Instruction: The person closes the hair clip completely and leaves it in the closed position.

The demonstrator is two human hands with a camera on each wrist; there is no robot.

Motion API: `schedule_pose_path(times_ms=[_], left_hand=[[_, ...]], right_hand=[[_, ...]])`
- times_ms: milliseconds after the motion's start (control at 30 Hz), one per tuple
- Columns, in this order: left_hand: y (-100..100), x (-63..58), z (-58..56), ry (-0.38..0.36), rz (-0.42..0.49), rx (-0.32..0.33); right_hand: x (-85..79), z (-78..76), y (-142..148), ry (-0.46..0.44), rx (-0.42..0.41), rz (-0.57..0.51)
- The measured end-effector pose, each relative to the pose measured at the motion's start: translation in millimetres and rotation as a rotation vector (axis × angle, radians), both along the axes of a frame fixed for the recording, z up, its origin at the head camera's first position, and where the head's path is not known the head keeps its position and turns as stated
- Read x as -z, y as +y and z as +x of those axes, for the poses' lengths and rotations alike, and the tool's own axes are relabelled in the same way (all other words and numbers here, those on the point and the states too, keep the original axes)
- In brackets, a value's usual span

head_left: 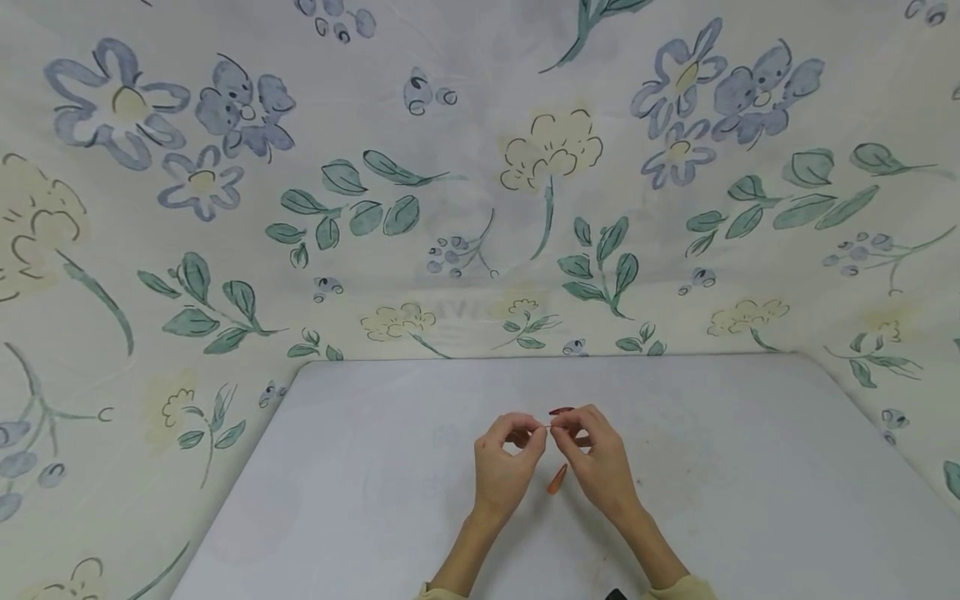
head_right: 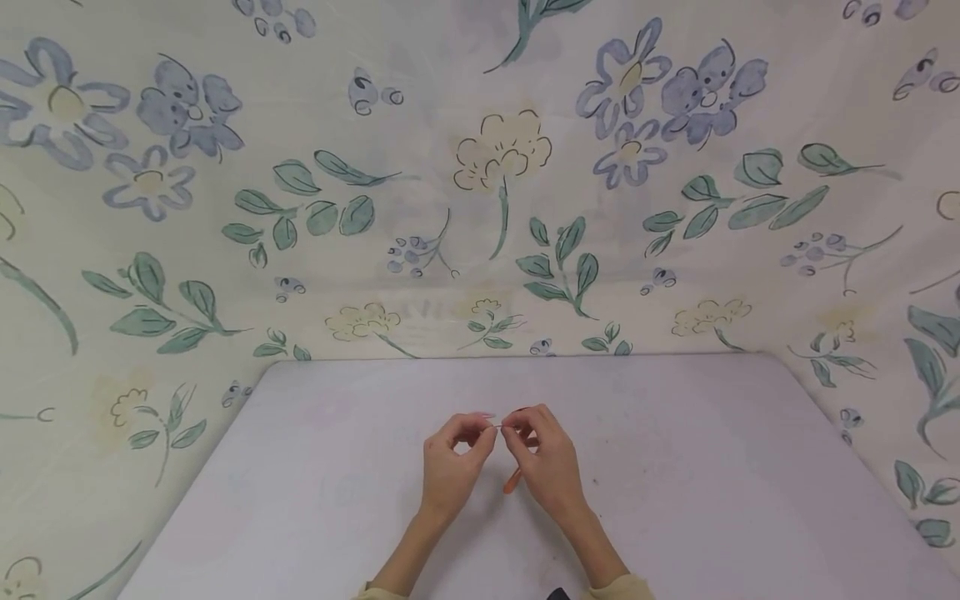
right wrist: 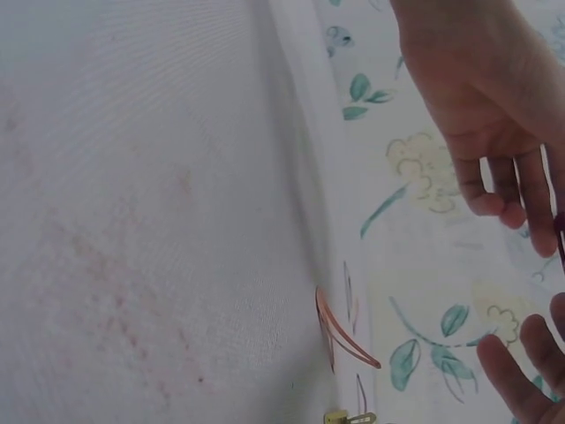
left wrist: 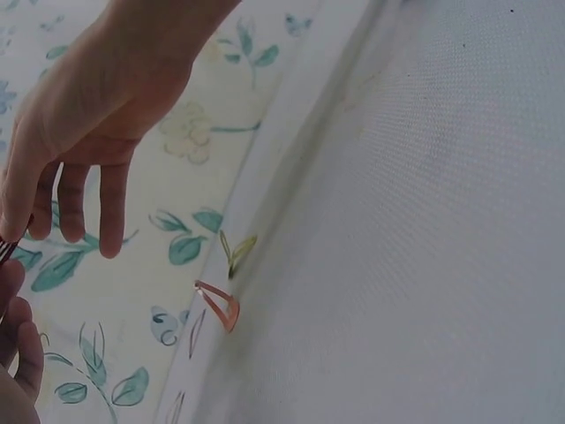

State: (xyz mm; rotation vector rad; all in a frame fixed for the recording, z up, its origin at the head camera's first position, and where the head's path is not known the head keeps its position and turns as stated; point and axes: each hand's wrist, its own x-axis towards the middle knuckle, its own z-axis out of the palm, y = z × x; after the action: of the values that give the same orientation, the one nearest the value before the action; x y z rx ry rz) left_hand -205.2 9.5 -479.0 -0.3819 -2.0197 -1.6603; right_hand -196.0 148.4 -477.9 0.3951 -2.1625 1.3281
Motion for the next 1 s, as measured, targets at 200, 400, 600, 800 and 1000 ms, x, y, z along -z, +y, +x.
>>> schedule_pose_path(times_ms=[200,400,600,800,1000], left_hand=[[-4.7,1.3,1.2,-0.012,0.014,0.032],[-6.5,4.5,0.2,-0.01,0.001,0.039],[-3.6,2.3,-4.0,-0.014,-0.021,0.059],[-5.1,1.9,-8.8,0.051,-0.079,0.088],[-8.2,-1.8,-19.1,0.143,-0.209,0.133]], right_hand=[[1.3,-0.1,-1.1,-0.008,-0.026,-0.022],[3.2,-1.2,0.4,-0.024,-0.047,-0.029],[0.3,-5.5,6.3,-0.027,-0.056,0.003],[-5.1,-5.9,15.8,-0.049,-0.088,0.049],[-13.0,-11.4,25.4,-0.057,-0.099,0.149]])
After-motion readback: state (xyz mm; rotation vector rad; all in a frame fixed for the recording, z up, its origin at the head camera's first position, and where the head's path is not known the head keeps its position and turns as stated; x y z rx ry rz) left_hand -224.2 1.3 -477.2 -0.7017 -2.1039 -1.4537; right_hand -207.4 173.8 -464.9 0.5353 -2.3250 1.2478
